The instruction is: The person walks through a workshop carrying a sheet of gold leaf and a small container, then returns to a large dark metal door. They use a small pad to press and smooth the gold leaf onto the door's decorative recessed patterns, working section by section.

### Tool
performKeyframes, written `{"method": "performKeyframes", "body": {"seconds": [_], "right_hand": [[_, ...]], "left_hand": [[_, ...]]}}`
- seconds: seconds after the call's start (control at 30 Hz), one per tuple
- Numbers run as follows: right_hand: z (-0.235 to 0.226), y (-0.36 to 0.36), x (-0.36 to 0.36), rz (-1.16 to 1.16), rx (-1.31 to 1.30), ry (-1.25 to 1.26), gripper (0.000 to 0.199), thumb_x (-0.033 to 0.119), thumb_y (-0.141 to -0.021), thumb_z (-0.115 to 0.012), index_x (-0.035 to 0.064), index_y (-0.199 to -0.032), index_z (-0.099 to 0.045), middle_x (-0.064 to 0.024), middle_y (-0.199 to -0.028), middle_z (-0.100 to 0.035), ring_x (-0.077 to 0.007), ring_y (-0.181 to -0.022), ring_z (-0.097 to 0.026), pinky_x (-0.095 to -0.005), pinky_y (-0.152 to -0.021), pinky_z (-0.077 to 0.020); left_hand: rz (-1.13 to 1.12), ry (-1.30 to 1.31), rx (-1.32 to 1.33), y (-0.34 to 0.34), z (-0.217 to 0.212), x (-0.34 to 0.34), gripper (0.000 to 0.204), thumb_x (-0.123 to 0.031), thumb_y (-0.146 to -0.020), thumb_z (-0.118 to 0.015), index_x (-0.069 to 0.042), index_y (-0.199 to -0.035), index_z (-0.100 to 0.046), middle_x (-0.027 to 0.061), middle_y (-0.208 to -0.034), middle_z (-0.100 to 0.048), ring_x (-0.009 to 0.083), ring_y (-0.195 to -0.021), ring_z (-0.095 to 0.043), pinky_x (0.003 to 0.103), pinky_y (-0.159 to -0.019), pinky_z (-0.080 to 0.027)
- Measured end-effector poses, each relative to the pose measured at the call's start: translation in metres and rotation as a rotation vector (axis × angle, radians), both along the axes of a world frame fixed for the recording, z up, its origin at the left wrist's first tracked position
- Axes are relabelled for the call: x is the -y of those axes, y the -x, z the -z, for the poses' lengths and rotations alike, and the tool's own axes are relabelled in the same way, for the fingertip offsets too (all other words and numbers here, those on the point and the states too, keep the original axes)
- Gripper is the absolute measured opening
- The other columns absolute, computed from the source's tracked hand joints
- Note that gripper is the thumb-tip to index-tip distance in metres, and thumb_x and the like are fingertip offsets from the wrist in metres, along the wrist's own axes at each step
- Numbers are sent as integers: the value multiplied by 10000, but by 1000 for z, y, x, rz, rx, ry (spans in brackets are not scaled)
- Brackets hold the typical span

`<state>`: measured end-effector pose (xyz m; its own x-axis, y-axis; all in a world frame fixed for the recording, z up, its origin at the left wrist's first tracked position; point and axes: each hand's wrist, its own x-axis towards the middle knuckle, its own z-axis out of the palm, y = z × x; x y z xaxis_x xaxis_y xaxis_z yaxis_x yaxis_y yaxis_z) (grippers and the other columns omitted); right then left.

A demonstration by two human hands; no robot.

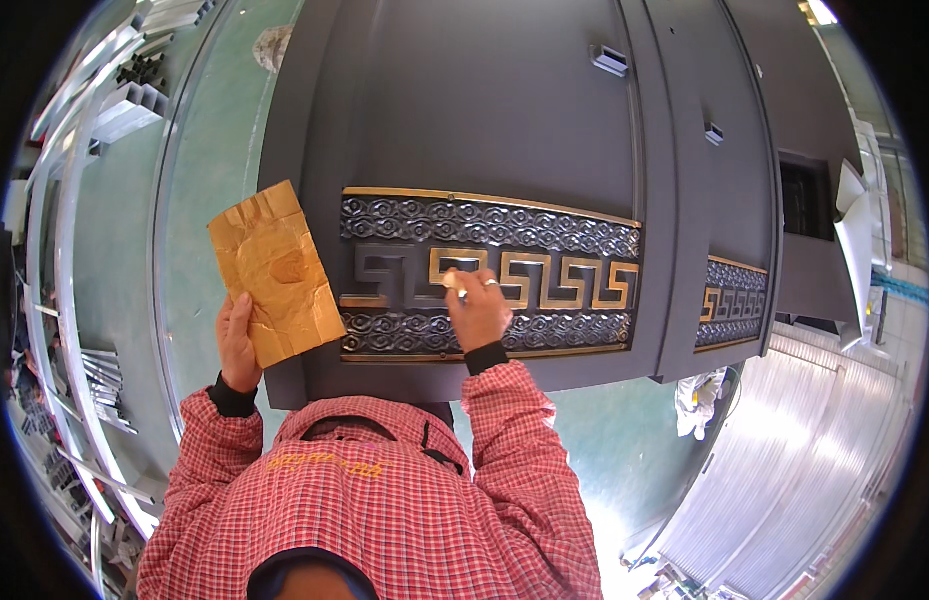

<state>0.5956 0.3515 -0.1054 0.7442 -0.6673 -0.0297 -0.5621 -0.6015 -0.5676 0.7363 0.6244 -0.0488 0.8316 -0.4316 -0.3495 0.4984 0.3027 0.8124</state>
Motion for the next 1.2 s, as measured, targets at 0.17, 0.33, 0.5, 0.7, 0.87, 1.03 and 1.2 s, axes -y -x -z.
{"method": "performKeyframes", "body": {"seconds": [0.17,0.33,0.5,0.7,0.87,1.03,1.2], "right_hand": [[11,5,12,-10,-19,129,170,168,-720,-647,135,-887,-660,-36,-858,-575,-259,-716,-605,-385,-599,-479],[7,5,8,-35,23,58,155,154,-715,-658,140,-869,-662,-19,-841,-582,-243,-654,-606,-374,-582,-482],[3,13,20,47,-34,89,152,165,-724,-661,159,-875,-650,-35,-889,-574,-263,-739,-611,-390,-606,-487],[-3,7,16,-1,43,20,153,150,-737,-641,141,-889,-654,-36,-872,-566,-269,-734,-613,-395,-603,-482],[6,32,2,-60,-111,-5,139,158,-740,-629,130,-872,-662,-39,-860,-566,-258,-713,-613,-384,-596,-482],[-7,30,6,12,-39,-57,151,170,-739,-631,126,-880,-660,-38,-855,-571,-241,-673,-607,-373,-588,-482],[4,25,8,-4,-17,-37,164,179,-741,-638,116,-891,-658,-38,-855,-579,-234,-648,-595,-374,-580,-470]], "left_hand": [[-18,-46,30,-1,-2,0,351,-173,-980,-389,26,-1267,-414,124,-1200,-552,200,-1050,-573,320,-906,-470],[7,-18,9,-1,1,0,340,-176,-978,-395,21,-1252,-431,115,-1192,-559,189,-1037,-579,308,-898,-474],[34,-35,50,-1,0,0,341,-191,-980,-388,12,-1251,-431,97,-1202,-549,170,-1052,-569,283,-904,-460],[19,-33,28,1,0,3,344,-194,-980,-391,13,-1252,-429,106,-1203,-550,179,-1051,-573,292,-904,-467],[16,-17,24,3,0,1,349,-201,-982,-393,14,-1254,-427,108,-1199,-555,183,-1052,-577,295,-904,-471],[20,-27,35,5,1,1,352,-202,-981,-395,14,-1257,-424,107,-1200,-554,182,-1052,-578,290,-903,-471],[38,-17,38,5,-6,3,355,-198,-980,-396,22,-1258,-422,107,-1205,-550,177,-1054,-575,284,-901,-469]]}}
